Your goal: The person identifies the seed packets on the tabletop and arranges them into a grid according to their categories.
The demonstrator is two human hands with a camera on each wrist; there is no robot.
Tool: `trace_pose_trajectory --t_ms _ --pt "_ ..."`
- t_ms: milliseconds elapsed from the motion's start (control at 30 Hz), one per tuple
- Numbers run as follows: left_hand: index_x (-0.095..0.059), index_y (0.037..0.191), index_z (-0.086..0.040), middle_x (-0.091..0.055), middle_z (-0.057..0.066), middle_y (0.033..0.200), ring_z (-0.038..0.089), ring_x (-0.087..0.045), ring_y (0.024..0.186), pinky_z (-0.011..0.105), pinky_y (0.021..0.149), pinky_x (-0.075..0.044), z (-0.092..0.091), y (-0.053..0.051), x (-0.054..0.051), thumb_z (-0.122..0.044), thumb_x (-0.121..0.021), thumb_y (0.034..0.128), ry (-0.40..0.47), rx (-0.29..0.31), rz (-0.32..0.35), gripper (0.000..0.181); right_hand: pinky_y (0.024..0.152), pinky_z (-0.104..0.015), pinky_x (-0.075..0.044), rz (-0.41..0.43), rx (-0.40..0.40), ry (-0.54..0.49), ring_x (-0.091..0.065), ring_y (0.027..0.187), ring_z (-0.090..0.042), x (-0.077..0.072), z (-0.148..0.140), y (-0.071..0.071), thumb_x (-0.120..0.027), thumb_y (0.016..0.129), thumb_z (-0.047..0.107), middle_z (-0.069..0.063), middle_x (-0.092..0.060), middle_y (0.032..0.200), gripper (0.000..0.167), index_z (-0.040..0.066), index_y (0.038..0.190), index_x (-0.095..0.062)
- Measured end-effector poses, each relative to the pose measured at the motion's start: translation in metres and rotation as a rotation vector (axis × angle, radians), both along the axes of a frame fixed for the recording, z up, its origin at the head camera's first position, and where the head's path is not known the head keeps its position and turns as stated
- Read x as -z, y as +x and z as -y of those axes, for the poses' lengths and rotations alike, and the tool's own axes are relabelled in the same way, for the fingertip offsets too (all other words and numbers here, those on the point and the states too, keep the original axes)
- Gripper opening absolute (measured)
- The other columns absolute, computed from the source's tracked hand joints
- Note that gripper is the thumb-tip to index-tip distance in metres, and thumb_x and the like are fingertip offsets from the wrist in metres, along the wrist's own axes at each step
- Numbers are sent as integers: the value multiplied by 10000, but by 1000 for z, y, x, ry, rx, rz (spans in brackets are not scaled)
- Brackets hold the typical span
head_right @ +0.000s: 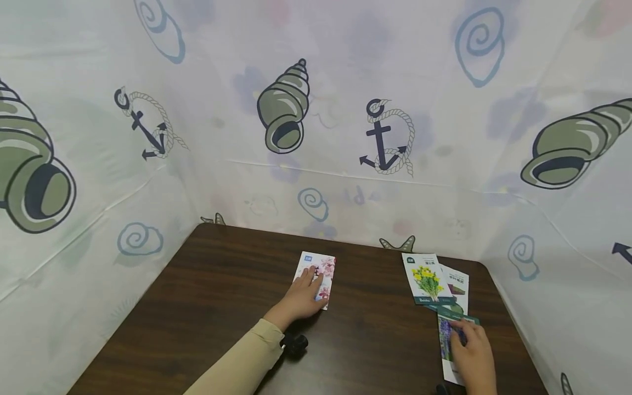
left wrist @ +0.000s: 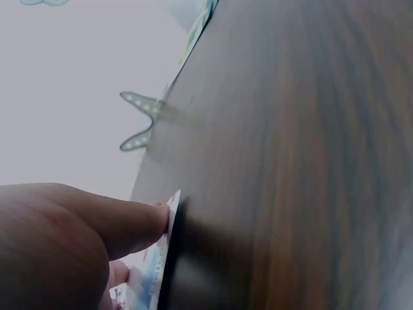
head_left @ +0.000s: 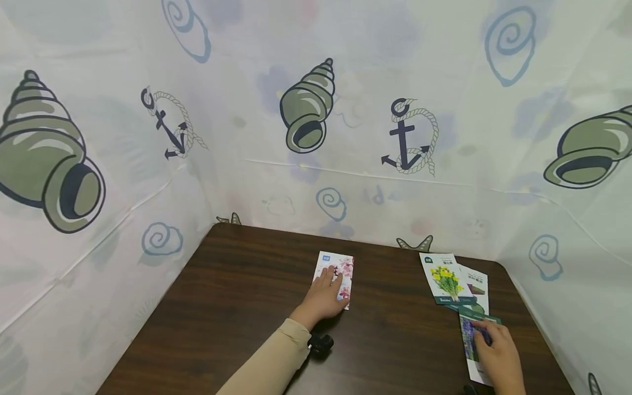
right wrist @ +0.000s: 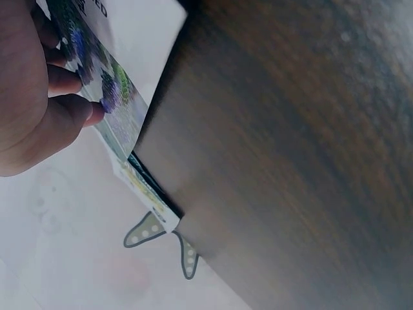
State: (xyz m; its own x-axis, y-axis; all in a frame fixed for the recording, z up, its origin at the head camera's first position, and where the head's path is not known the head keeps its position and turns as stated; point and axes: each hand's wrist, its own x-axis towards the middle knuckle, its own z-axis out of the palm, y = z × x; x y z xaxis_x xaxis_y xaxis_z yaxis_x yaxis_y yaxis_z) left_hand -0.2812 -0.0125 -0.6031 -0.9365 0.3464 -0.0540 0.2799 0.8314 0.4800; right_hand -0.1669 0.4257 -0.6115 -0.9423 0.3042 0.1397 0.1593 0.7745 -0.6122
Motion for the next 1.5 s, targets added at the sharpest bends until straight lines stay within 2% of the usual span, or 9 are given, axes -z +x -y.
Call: trace_pose_trajectory --t_ms 133,333,467,600,700,867,1100,1267,1500 --pt "-348 1716 -88 -124 202 1835 387 -72 1723 585 1389 -134 11 -12 13 -489 -632 1064 35 -22 -13 817 1114 -734 -397 8 -4 1 -498 1379 -547 -1 -1 2 -586 1089 154 -328 -516 1507 333 -18 1344 -713" --pt "-320 1727 -101 -96 198 1838 381 -61 1724 583 1390 -135 27 -31 21 -512 -625 1063 19 -37 -13 838 1107 -733 -402 -9 6 -10 -508 1378 -544 2 -1 5 -602 1085 148 -318 -532 1505 317 -8 1333 -722" --pt "-303 1734 -109 -76 187 1843 374 -38 1727 587 1392 -114 37 -45 21 -519 -629 1058 25 -56 6 855 1129 -744 -383 0 7 -26 -483 1415 -553 1 0 4 -590 1095 165 -315 -519 1538 329 -5 1347 -717" --pt "-272 1743 -114 -36 176 1848 365 2 1729 585 1395 -75 46 -54 15 -474 -622 1064 50 -73 54 844 1165 -748 -353 27 9 -48 -445 1462 -559 -2 2 3 -583 1099 169 -305 -501 1573 341 5 1368 -711" --pt "-238 1749 -114 4 171 1849 356 35 1729 579 1397 -49 51 -56 8 -419 -612 1067 51 -76 93 835 1188 -740 -340 47 20 -66 -434 1482 -548 -3 4 2 -584 1092 159 -291 -495 1582 342 11 1374 -709" --pt "-260 1738 -76 -17 213 1840 402 18 1723 614 1387 -52 56 -55 1 -367 -630 1046 75 -63 94 836 1203 -733 -340 57 38 -84 -430 1500 -528 -1 4 3 -574 1095 167 -267 -493 1591 341 21 1369 -713" --pt "-287 1733 -83 -43 205 1839 387 5 1725 596 1393 -48 57 -57 8 -399 -662 1043 119 -57 66 846 1207 -714 -345 7 38 -76 -460 1478 -517 0 3 4 -611 1079 132 -273 -537 1553 294 14 1317 -739" --pt "-318 1720 -63 -80 220 1833 396 -32 1723 595 1391 -81 57 -58 14 -392 -697 1026 128 -62 41 856 1220 -704 -342 53 78 -129 -443 1506 -502 -2 3 4 -578 1083 142 -241 -532 1562 327 23 1349 -728" --pt "-330 1714 -52 -76 210 1836 384 -6 1725 585 1394 -59 60 -57 10 -357 -738 984 165 -70 48 890 1227 -717 -322 50 84 -138 -414 1528 -525 -5 4 2 -565 1078 118 -245 -515 1598 319 12 1327 -733"
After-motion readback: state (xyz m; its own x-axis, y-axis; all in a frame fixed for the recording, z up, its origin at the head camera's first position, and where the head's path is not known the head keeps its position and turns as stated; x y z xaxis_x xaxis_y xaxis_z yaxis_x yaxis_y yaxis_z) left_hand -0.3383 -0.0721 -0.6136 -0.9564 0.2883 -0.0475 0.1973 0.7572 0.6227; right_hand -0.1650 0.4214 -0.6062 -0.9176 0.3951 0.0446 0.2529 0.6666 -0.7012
